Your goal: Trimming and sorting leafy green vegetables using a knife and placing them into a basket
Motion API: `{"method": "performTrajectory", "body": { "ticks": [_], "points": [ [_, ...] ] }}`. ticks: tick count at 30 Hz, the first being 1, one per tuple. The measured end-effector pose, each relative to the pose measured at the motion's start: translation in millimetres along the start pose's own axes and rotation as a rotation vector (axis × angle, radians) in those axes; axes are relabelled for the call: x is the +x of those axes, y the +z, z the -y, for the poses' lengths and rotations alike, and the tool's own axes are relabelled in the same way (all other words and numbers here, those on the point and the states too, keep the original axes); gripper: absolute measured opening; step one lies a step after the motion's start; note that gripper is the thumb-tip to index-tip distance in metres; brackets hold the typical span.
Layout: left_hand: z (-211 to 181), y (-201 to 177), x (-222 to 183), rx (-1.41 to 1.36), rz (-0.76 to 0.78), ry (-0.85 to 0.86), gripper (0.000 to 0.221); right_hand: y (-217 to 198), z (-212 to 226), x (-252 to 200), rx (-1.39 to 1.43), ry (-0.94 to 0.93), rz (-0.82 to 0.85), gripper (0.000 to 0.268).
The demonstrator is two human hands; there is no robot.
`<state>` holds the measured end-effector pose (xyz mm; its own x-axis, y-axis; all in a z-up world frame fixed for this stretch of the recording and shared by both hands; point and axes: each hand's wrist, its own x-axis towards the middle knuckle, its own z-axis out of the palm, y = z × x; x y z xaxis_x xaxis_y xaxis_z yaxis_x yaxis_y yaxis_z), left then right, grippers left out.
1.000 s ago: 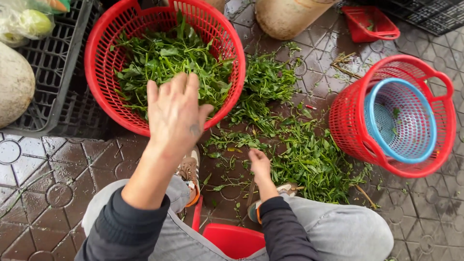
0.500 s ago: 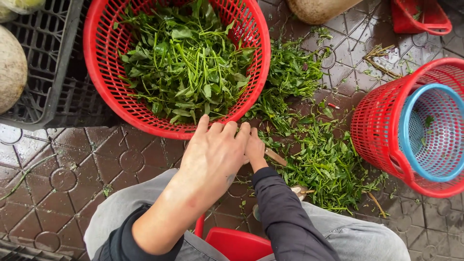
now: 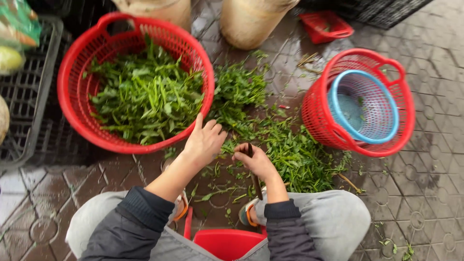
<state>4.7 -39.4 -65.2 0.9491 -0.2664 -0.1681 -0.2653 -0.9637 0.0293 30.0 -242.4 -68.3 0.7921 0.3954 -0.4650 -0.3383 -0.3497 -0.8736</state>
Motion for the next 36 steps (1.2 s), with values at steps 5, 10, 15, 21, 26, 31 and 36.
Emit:
{"method": "performTrajectory", "body": {
  "ticks": [5,10,15,21,26,31,36],
  "points": [
    [9.5,37.3,8.6,-0.223,-0.089,0.058,0.02,-2.1,11.9,-25.1,0.365,-0.093,-0.073,0.017],
    [29.7,47.0,3.5,-0.411,-0.093,-0.03,0.019,12.7,-18.7,-10.6,0.973,0.001,0.104,0.073],
    [21.7,35.4,1.4,-0.489,-0.046,-0.009,0.023,32.5,-58.4,7.4,0.865,-0.164,0.114,0.063],
    [-4.3,12.7,-11.6,-0.422,0.014,0.05,0.023,25.5,-44.9,10.5,0.778,-0.114,-0.253,0.028],
    [38.1,-0.8,-26.2,0.07,-0.066,-0.079,0.022,-27.1,-47.0,15.0,1.247,0.033,-0.384,0.061],
    [89.3,-110.2,-66.1,-0.175,-0.108,-0.64,0.072,2.8,-181.3,47.5,0.839,0.447,-0.397,0.009],
    [75.2,-137.0,-81.1,-0.358,-0.105,-0.543,0.066,64.8,-196.2,47.4,0.198,0.494,-0.225,0.023]
  ]
}}
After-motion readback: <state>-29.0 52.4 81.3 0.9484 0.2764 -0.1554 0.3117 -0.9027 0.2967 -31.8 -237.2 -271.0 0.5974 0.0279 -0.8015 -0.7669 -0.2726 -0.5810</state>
